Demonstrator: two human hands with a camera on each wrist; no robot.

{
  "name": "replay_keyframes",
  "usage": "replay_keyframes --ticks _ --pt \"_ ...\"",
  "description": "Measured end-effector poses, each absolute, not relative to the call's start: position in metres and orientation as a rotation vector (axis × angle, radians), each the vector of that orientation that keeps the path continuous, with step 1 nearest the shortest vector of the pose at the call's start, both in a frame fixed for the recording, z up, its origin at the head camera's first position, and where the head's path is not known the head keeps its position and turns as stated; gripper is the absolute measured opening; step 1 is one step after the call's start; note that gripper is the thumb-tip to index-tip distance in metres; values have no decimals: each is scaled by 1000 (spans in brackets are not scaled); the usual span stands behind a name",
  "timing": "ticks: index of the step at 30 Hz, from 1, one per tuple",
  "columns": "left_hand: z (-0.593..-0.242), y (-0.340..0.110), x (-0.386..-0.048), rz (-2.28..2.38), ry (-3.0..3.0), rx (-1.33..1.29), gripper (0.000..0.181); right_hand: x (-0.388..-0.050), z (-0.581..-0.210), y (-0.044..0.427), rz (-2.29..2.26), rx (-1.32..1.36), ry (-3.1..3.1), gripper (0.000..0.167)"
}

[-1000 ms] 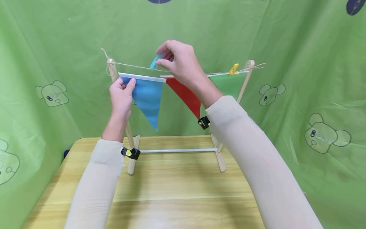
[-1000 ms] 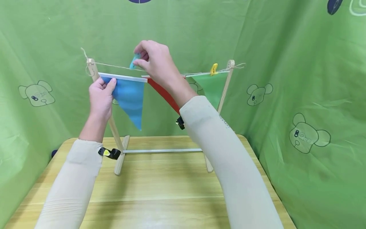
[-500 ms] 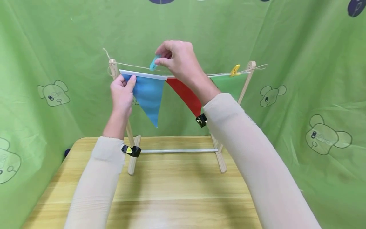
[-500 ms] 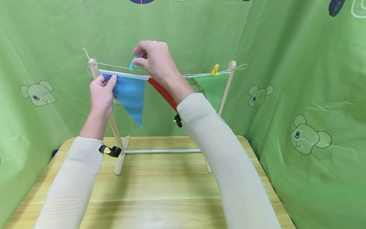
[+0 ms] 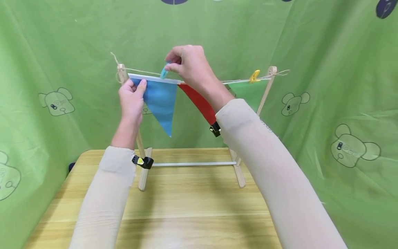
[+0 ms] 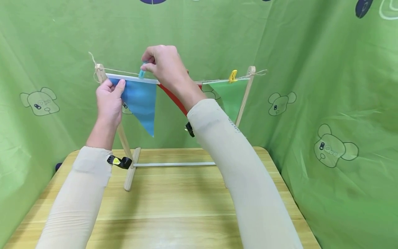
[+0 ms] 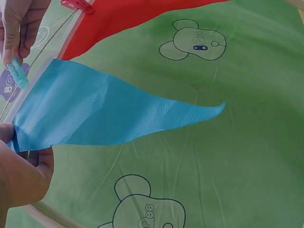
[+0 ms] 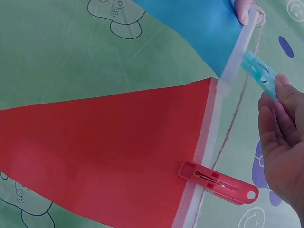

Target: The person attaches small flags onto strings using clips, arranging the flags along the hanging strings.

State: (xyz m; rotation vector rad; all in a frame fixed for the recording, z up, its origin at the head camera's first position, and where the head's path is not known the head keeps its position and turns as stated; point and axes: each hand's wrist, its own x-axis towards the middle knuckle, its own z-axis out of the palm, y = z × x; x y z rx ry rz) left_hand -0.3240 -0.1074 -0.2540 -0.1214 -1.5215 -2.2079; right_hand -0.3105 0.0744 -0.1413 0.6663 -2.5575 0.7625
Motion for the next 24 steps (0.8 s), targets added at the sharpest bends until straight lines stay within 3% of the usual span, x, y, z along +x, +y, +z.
replay_keyframes --ticks 12,24 --pt "-252 -105 -324 -2214 -1546 -89 17 -311 -144 72 707 687 -2591 30" --pt "-250 -102 -324 -2230 -1541 -62 10 -313 -144 68 667 708 -2611 31"
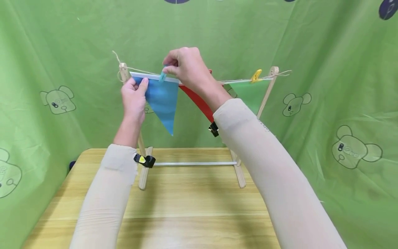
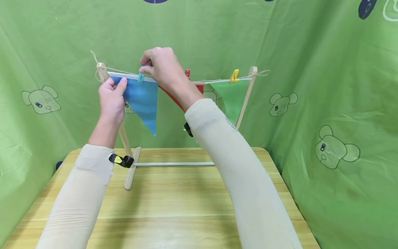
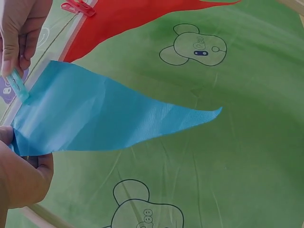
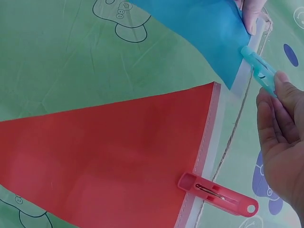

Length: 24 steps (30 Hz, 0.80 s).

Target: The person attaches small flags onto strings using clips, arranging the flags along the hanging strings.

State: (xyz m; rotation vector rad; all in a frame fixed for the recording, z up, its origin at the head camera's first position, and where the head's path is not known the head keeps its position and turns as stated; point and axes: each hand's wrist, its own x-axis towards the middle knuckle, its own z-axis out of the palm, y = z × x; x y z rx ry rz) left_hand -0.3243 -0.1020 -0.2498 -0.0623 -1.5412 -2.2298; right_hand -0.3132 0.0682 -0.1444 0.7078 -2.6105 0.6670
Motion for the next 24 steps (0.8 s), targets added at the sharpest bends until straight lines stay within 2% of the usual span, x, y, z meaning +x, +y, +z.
replay_keyframes --ticks 24 --pt "-257 -103 -326 -2225 -1501 -86 4 -316 -148 66 571 769 -2722 39"
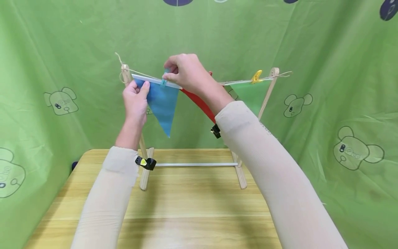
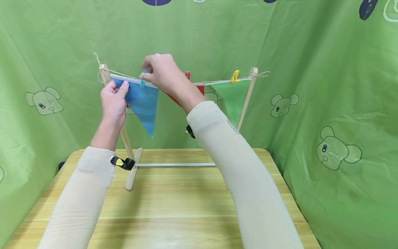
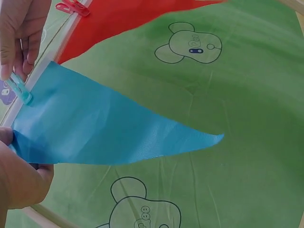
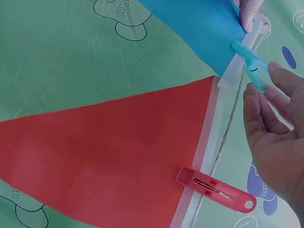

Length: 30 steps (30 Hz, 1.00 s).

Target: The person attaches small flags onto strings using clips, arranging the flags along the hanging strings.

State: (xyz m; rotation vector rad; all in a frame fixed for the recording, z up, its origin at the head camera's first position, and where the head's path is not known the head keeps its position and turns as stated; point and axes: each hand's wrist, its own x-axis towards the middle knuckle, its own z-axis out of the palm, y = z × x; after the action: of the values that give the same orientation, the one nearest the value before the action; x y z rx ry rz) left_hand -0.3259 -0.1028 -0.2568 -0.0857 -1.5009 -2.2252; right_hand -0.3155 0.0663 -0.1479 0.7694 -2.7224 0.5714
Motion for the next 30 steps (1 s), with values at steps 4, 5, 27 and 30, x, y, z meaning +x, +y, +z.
replay_keyframes --ticks 4,5,27,30 --pt "-259 -104 -325 -2238 -1501 -91 7 -318 -150 65 582 806 -2704 40" --pt "-259 -105 -324 -2250 -1502 -89 9 -318 -151 65 590 816 -2697 41" --pt "-266 -107 -320 -2244 -1618 -73 27 -311 -149 65 635 777 -2693 49" --pt "-267 -105 -317 -2222 -1647 -72 29 -309 -149 67 625 771 -2682 49"
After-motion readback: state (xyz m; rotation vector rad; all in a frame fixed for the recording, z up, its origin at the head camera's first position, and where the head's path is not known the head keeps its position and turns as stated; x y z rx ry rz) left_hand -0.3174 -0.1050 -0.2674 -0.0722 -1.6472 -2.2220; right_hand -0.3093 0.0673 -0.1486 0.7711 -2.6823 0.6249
